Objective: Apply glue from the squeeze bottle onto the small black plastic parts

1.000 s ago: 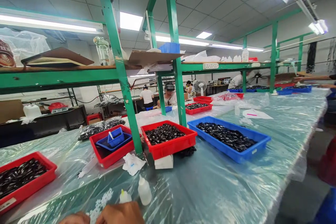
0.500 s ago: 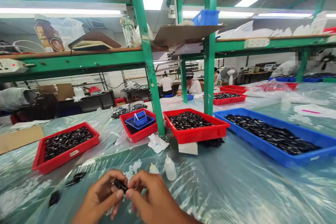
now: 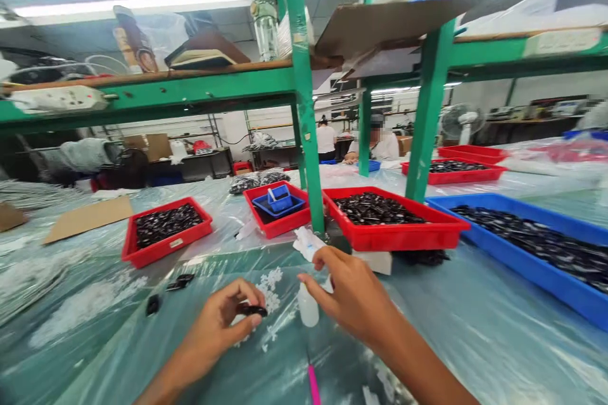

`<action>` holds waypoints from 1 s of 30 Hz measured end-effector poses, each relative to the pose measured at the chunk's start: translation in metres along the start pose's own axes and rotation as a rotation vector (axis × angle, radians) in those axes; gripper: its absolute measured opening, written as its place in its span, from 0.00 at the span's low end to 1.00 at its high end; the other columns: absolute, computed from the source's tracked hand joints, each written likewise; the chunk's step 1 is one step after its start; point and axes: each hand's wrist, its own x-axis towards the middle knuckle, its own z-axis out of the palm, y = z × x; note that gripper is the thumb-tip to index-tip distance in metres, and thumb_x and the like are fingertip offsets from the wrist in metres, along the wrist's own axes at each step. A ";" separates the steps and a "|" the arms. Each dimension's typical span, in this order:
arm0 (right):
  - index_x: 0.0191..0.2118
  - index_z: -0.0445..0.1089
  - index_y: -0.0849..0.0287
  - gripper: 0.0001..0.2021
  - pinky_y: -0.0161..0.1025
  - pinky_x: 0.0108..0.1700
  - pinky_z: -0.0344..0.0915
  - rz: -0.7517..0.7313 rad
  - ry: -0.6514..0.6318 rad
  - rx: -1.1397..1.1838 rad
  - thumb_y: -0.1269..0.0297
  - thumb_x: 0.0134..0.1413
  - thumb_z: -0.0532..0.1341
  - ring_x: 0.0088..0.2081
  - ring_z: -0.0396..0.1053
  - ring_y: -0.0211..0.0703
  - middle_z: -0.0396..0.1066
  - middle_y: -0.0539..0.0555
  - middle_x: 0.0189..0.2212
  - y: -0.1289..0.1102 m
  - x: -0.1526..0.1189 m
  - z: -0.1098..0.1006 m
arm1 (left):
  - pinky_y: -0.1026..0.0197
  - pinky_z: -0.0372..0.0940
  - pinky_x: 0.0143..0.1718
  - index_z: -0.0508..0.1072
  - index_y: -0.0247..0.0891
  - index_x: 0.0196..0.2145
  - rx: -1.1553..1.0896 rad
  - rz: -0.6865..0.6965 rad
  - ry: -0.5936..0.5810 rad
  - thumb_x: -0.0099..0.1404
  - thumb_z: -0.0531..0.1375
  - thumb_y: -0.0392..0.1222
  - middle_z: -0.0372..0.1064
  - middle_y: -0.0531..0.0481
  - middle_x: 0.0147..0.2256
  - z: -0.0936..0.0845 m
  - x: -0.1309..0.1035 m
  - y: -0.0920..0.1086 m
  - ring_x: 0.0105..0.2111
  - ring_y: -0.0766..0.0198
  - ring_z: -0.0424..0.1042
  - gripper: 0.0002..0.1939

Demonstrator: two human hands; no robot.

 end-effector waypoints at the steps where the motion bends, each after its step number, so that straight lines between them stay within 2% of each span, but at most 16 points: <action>1: 0.40 0.69 0.59 0.16 0.41 0.30 0.57 0.030 -0.021 -0.032 0.49 0.64 0.59 0.20 0.62 0.39 0.74 0.56 0.36 0.002 -0.001 0.003 | 0.60 0.64 0.43 0.73 0.38 0.34 0.008 -0.008 0.010 0.60 0.71 0.45 0.73 0.48 0.37 0.000 0.001 0.001 0.38 0.59 0.71 0.12; 4: 0.45 0.73 0.62 0.19 0.43 0.30 0.60 0.099 -0.085 -0.118 0.50 0.60 0.62 0.23 0.69 0.47 0.77 0.62 0.39 0.009 -0.004 0.016 | 0.59 0.64 0.42 0.74 0.37 0.36 0.027 -0.026 0.034 0.59 0.70 0.45 0.72 0.47 0.36 0.000 0.003 0.002 0.38 0.59 0.70 0.12; 7: 0.50 0.74 0.64 0.20 0.48 0.37 0.66 0.134 -0.155 -0.177 0.54 0.60 0.61 0.29 0.75 0.54 0.78 0.64 0.39 0.013 -0.006 0.028 | 0.59 0.63 0.42 0.75 0.37 0.36 0.027 -0.029 0.047 0.59 0.69 0.44 0.72 0.48 0.36 0.000 0.004 0.004 0.37 0.59 0.70 0.11; 9: 0.51 0.74 0.65 0.19 0.47 0.37 0.68 0.152 -0.207 -0.202 0.56 0.61 0.61 0.29 0.75 0.54 0.78 0.62 0.35 0.013 -0.006 0.033 | 0.59 0.64 0.42 0.75 0.37 0.35 0.011 -0.027 0.035 0.58 0.70 0.43 0.73 0.48 0.36 0.000 0.004 0.005 0.38 0.59 0.71 0.10; 13: 0.45 0.73 0.61 0.10 0.40 0.30 0.63 0.181 -0.294 -0.223 0.64 0.60 0.62 0.25 0.72 0.49 0.72 0.53 0.24 0.009 -0.004 0.037 | 0.60 0.65 0.41 0.73 0.37 0.32 -0.051 -0.020 0.000 0.57 0.71 0.42 0.77 0.46 0.37 0.001 0.003 0.005 0.39 0.59 0.74 0.11; 16: 0.43 0.71 0.58 0.07 0.39 0.31 0.63 0.188 -0.312 -0.213 0.67 0.59 0.64 0.29 0.73 0.50 0.73 0.53 0.27 0.004 -0.005 0.034 | 0.62 0.66 0.37 0.73 0.37 0.32 -0.108 -0.028 0.008 0.58 0.73 0.43 0.78 0.45 0.38 0.000 0.002 0.003 0.39 0.60 0.74 0.13; 19: 0.42 0.70 0.55 0.06 0.41 0.36 0.67 0.152 -0.324 -0.171 0.65 0.59 0.66 0.37 0.75 0.52 0.75 0.52 0.31 -0.002 -0.008 0.027 | 0.64 0.70 0.33 0.73 0.36 0.32 -0.168 -0.029 0.028 0.58 0.75 0.46 0.78 0.44 0.38 0.000 0.002 0.002 0.36 0.61 0.75 0.16; 21: 0.45 0.71 0.53 0.08 0.41 0.40 0.71 0.119 -0.318 -0.068 0.60 0.62 0.64 0.42 0.76 0.51 0.77 0.52 0.39 -0.007 -0.011 0.021 | 0.65 0.72 0.31 0.73 0.36 0.33 -0.202 -0.017 0.049 0.58 0.75 0.47 0.79 0.45 0.36 0.001 0.002 0.003 0.34 0.63 0.75 0.17; 23: 0.53 0.71 0.51 0.14 0.41 0.45 0.75 0.089 -0.298 0.146 0.53 0.66 0.60 0.48 0.76 0.49 0.75 0.54 0.49 -0.012 -0.013 0.016 | 0.66 0.73 0.30 0.73 0.36 0.34 -0.235 0.002 0.079 0.59 0.75 0.47 0.78 0.47 0.33 0.001 0.002 0.005 0.31 0.64 0.76 0.17; 25: 0.58 0.70 0.49 0.20 0.42 0.46 0.77 0.063 -0.235 0.365 0.47 0.66 0.59 0.51 0.75 0.50 0.73 0.56 0.54 -0.016 -0.015 0.012 | 0.67 0.74 0.28 0.73 0.36 0.34 -0.263 0.024 0.110 0.58 0.76 0.47 0.77 0.50 0.31 0.001 0.001 0.006 0.29 0.66 0.77 0.18; 27: 0.59 0.71 0.47 0.22 0.42 0.44 0.77 0.046 -0.153 0.443 0.45 0.64 0.61 0.52 0.75 0.51 0.73 0.55 0.54 -0.019 -0.014 0.010 | 0.69 0.74 0.28 0.73 0.36 0.32 -0.282 0.038 0.133 0.57 0.77 0.44 0.77 0.52 0.30 0.001 0.000 0.008 0.27 0.68 0.76 0.18; 30: 0.52 0.73 0.47 0.16 0.38 0.38 0.74 0.001 -0.091 0.411 0.48 0.63 0.64 0.46 0.76 0.48 0.76 0.52 0.46 -0.022 -0.013 0.006 | 0.68 0.75 0.26 0.72 0.36 0.29 -0.299 0.045 0.145 0.56 0.77 0.41 0.77 0.52 0.31 0.001 -0.002 0.010 0.27 0.66 0.78 0.17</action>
